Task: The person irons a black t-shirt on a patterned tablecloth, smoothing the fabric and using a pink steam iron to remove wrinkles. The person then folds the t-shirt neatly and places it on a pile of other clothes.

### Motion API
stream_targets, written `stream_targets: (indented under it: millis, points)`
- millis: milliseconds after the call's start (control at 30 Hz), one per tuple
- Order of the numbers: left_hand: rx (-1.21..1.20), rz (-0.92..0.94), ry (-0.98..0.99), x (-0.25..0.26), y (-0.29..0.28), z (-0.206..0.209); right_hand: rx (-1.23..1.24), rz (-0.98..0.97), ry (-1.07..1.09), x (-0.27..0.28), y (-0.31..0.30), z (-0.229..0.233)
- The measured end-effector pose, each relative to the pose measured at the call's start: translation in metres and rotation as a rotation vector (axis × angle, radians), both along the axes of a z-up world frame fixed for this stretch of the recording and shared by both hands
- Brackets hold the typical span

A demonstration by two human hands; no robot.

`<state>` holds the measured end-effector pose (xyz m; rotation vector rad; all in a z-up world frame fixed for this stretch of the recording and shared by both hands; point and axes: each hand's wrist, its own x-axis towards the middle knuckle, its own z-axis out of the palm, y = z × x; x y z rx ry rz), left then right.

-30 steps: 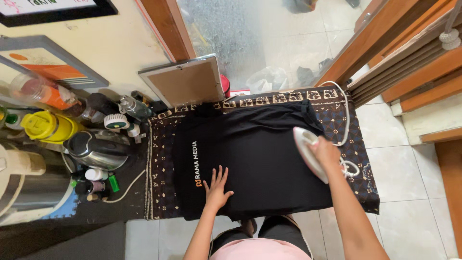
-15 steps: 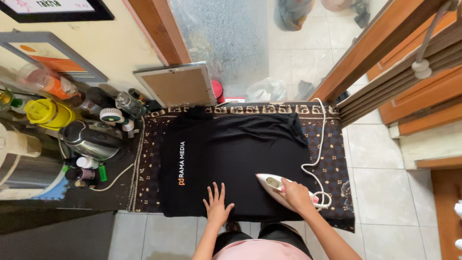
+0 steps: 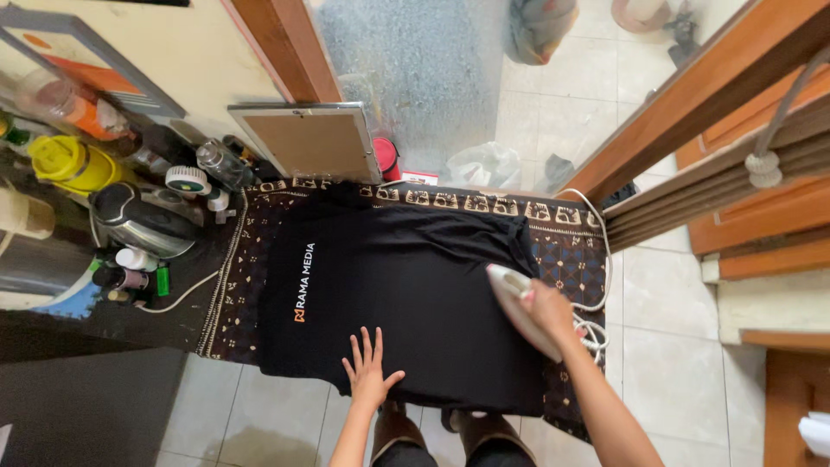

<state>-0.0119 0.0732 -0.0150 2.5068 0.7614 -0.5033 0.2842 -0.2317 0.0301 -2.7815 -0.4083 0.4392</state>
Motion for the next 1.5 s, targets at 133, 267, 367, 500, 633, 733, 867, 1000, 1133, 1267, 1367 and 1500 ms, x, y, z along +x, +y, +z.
stream_targets:
  millis: [133, 267, 367, 500, 633, 733, 867, 1000, 1133, 1267, 1367, 1500]
  points:
    - [-0.026, 0.02, -0.043, 0.004, 0.004, 0.002, -0.082, 0.192, 0.087, -0.039, 0.034, -0.005]
    - [-0.038, 0.022, -0.016, 0.004, 0.002, 0.009, 0.084, 0.368, -0.008, -0.062, 0.059, -0.004]
    - [-0.036, 0.018, 0.025, 0.005, 0.004, 0.017, 0.035, 0.272, -0.048, -0.047, 0.071, -0.007]
    - [-0.042, 0.031, 0.032, 0.007, 0.006, 0.024, 0.014, 0.086, -0.145, 0.0, 0.075, -0.017]
    - [-0.028, 0.05, 0.05, 0.007, 0.009, 0.027, 0.039, 0.002, -0.093, 0.016, 0.078, -0.015]
    - [-0.03, 0.061, 0.065, 0.008, 0.011, 0.027, 0.059, 0.085, -0.043, 0.003, 0.079, -0.01]
    - [-0.037, 0.058, 0.031, 0.009, 0.02, 0.023, 0.039, 0.265, 0.037, -0.057, 0.076, -0.002]
    - [-0.021, 0.025, -0.043, 0.002, 0.028, 0.016, 0.032, 0.477, 0.076, -0.107, 0.068, 0.008]
    - [-0.018, 0.033, -0.166, -0.013, 0.043, 0.011, -0.003, 0.396, -0.083, -0.1, 0.075, -0.001]
    - [0.029, 0.062, -0.181, -0.027, 0.071, 0.006, -0.053, 0.136, -0.191, -0.055, 0.089, -0.008]
    - [0.085, 0.111, -0.155, -0.039, 0.102, 0.004, -0.007, 0.036, -0.051, -0.033, 0.101, -0.007]
    - [0.108, 0.195, -0.167, -0.058, 0.147, 0.002, -0.011, 0.155, 0.047, -0.052, 0.129, -0.008]
